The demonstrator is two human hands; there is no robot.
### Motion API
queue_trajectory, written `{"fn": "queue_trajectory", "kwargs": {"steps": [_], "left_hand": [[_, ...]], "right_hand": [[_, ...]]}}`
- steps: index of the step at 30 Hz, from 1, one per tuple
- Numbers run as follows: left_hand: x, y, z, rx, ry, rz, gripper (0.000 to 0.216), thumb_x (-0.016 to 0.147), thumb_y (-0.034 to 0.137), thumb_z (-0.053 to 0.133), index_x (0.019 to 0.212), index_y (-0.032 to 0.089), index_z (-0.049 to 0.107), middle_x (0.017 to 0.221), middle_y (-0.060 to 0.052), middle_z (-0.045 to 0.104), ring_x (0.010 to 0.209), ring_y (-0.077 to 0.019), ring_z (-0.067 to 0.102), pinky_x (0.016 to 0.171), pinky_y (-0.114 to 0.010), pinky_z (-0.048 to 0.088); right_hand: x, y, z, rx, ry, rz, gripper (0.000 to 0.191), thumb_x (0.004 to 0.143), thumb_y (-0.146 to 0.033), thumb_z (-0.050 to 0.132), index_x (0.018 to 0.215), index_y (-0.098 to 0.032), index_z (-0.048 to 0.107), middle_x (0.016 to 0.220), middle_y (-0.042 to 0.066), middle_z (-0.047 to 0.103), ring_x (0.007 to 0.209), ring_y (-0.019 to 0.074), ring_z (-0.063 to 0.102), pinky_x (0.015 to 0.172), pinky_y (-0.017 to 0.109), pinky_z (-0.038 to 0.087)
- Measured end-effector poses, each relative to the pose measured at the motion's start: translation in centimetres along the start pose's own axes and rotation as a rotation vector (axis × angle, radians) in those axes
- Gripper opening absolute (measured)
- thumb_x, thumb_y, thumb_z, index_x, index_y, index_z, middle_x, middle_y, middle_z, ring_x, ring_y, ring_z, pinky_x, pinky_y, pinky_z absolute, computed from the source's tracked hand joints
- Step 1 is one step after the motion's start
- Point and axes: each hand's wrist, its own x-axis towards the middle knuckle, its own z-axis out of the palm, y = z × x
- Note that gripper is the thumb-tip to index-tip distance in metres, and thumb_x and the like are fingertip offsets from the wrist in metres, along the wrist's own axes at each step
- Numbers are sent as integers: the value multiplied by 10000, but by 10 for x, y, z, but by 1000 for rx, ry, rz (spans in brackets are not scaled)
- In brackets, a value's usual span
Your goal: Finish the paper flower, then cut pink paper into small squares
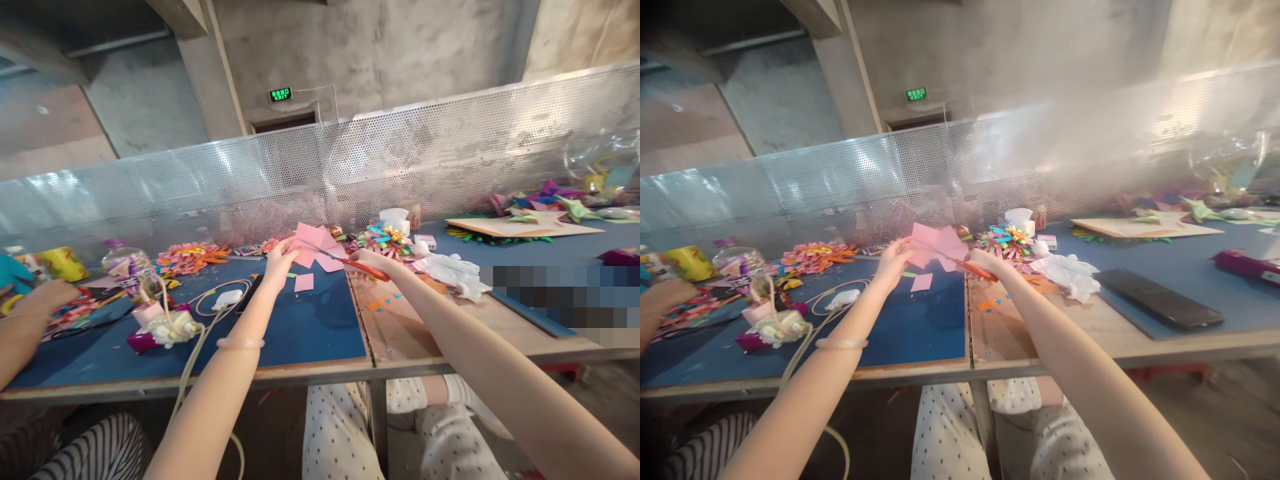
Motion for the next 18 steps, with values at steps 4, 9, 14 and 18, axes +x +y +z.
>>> {"fn": "queue_trajectory", "kwargs": {"steps": [4,9,14,18], "left_hand": [[-1,0,0,2,-7,6,456,634,150,606,1090,174,589,1114,-87,612,903,-181,616,662,-236,506],[0,-3,-2,2,-15,8,460,637,172,618,1097,179,587,1123,-89,606,888,-180,621,651,-236,507],[1,-4,-2,-18,-44,15,479,636,178,628,1113,182,575,1101,-86,615,883,-179,622,658,-241,507],[1,-4,-3,-1,-30,18,466,643,174,619,1107,179,579,1111,-88,612,902,-183,618,689,-253,507]], "right_hand": [[0,1,1,-46,13,-23,172,731,-279,518,680,-128,582,544,19,570,475,127,565,395,183,429],[-2,2,1,-110,66,-21,207,739,-312,529,681,-130,608,542,16,576,461,117,564,426,180,420],[-5,-2,1,-140,90,2,237,728,-356,563,674,-132,617,467,10,553,454,122,563,450,181,420],[-7,-4,1,-147,82,26,225,722,-353,572,676,-137,617,444,7,551,446,129,563,464,194,429]]}}
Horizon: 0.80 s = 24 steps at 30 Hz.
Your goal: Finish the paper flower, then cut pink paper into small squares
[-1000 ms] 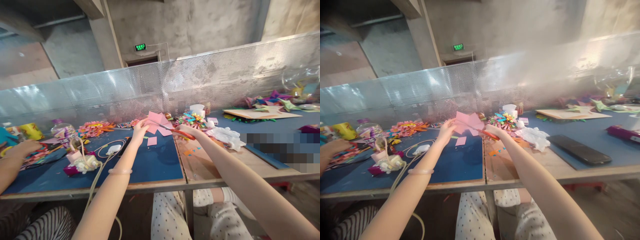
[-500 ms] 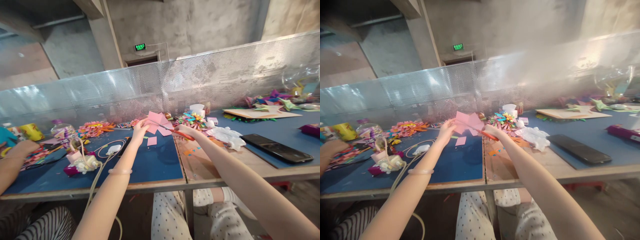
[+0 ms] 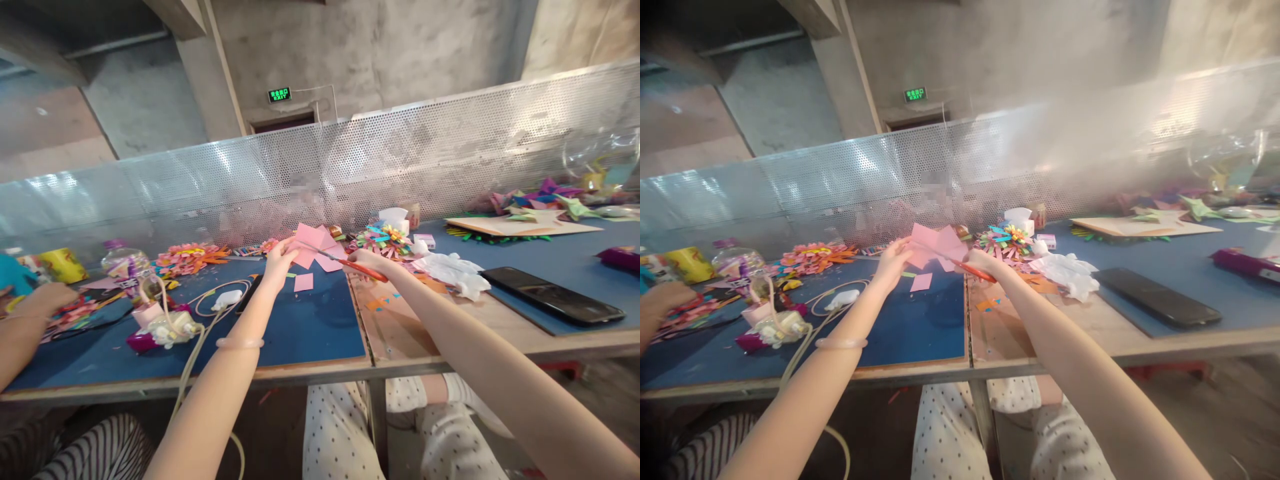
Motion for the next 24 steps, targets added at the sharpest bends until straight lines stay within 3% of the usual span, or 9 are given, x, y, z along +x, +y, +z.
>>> {"fn": "queue_trajectory", "kwargs": {"steps": [15,24], "left_hand": [[-1,0,2,-8,-12,1,469,641,205,650,1104,178,578,1055,-87,629,878,-182,624,686,-257,506],[-2,3,3,-10,-9,-9,471,637,199,661,1101,171,585,1078,-98,627,888,-188,622,714,-269,504]], "right_hand": [[1,4,3,-19,1,25,255,726,-375,538,683,-138,622,427,0,534,416,107,545,452,184,414],[0,4,4,103,-51,-37,224,679,-334,517,551,-150,529,459,4,546,338,109,504,339,199,396]]}}
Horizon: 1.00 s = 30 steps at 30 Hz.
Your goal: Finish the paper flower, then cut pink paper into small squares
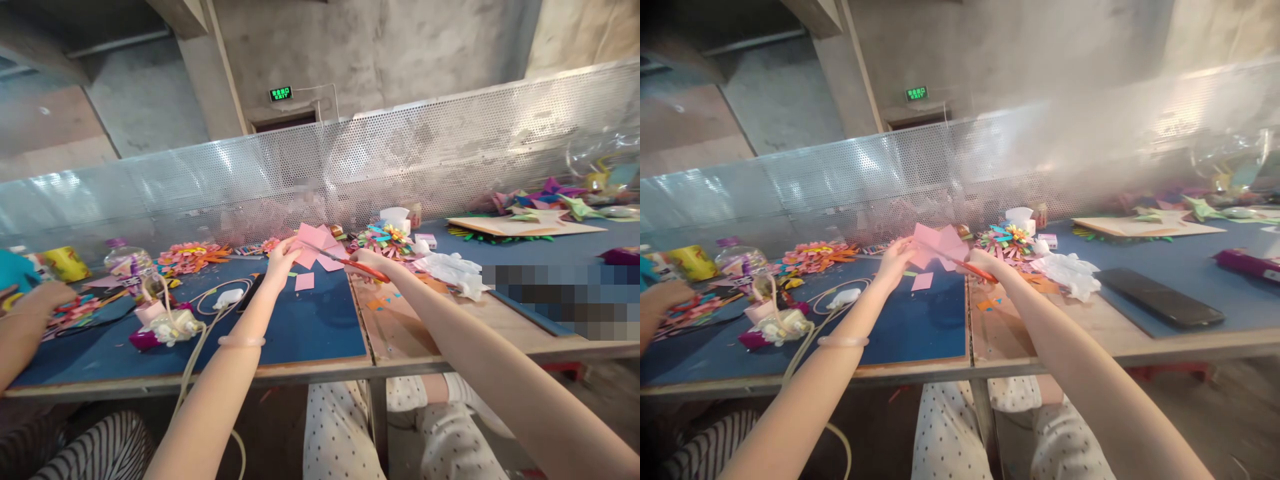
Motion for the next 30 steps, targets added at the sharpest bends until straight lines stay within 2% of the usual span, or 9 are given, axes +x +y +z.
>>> {"fn": "queue_trajectory", "kwargs": {"steps": [8,17,30], "left_hand": [[1,-2,-1,-21,-5,-8,484,638,209,671,1110,166,576,1069,-103,630,877,-195,625,714,-284,505],[3,-6,-2,-24,-8,14,474,631,198,673,1096,166,589,1022,-95,644,858,-187,625,708,-276,499],[2,-5,-3,-31,-14,4,487,636,235,687,1108,169,587,1110,-106,616,894,-200,619,709,-281,501]], "right_hand": [[1,0,1,23,20,24,237,648,-352,554,540,-144,519,448,6,540,322,93,485,312,173,362],[-3,-1,-2,-55,35,5,241,694,-351,556,603,-130,581,448,18,566,355,93,518,378,167,399],[-2,-1,-4,-127,46,-26,312,682,-415,549,571,-126,577,461,31,572,355,107,526,368,181,382]]}}
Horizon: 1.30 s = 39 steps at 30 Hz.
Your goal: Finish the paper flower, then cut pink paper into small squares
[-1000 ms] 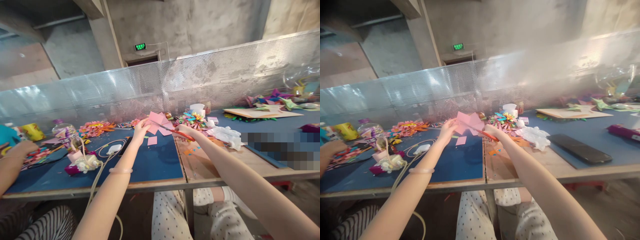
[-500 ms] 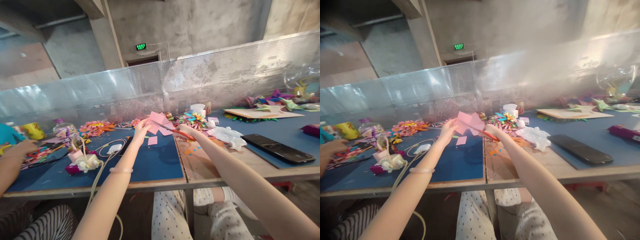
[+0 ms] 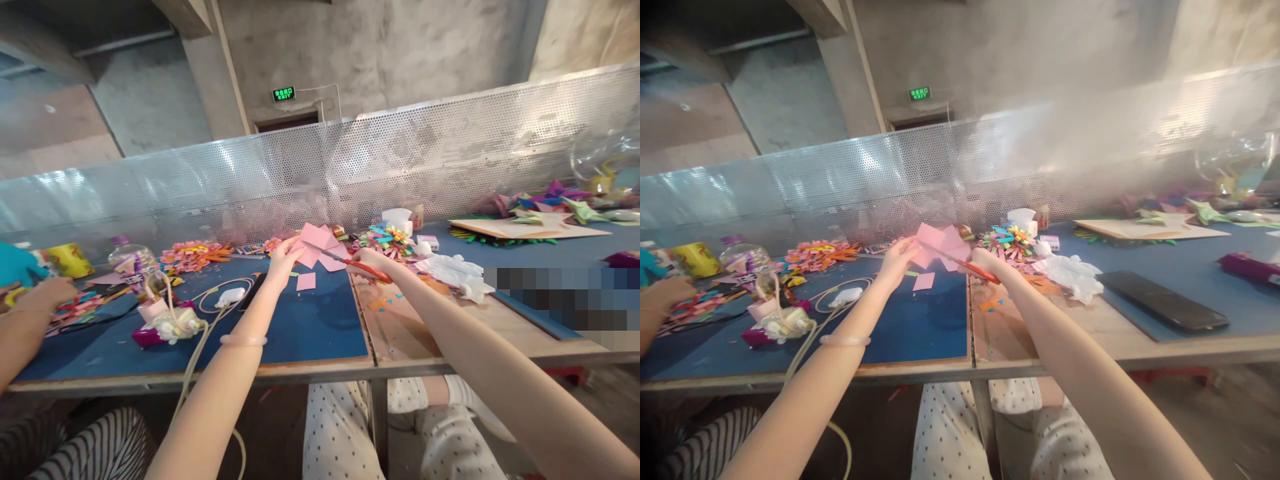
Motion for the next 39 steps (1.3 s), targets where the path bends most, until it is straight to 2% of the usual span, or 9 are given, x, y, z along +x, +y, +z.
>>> {"fn": "queue_trajectory", "kwargs": {"steps": [7,14,30,36,39], "left_hand": [[1,-2,-2,40,-5,30,481,643,257,687,1106,162,595,1105,-110,621,922,-213,611,749,-306,498],[1,-2,-2,33,-5,-3,471,649,250,679,1106,173,594,1136,-109,608,916,-211,615,724,-292,506],[-1,1,-1,45,1,-41,519,649,262,688,1150,171,586,1149,-117,600,904,-206,618,707,-277,509],[-3,6,2,-6,78,-68,663,601,221,739,1220,170,509,1238,-151,522,945,-219,606,687,-270,512],[-1,6,4,-55,123,-104,587,617,248,731,1159,147,530,1163,-151,559,885,-203,620,636,-258,511]], "right_hand": [[-5,-6,-2,-52,17,44,371,686,-471,536,628,-114,623,442,20,551,380,105,536,471,212,429],[-8,-8,-2,-45,32,43,333,688,-442,544,627,-122,611,445,17,547,394,104,527,443,198,408],[-3,-2,0,52,-42,37,300,684,-428,571,581,-149,533,449,11,554,338,110,518,341,190,403],[-1,0,3,26,14,23,315,702,-426,540,589,-133,562,451,19,553,332,98,520,374,176,412],[0,0,3,16,18,12,316,710,-419,527,604,-126,579,456,24,557,327,96,516,369,175,407]]}}
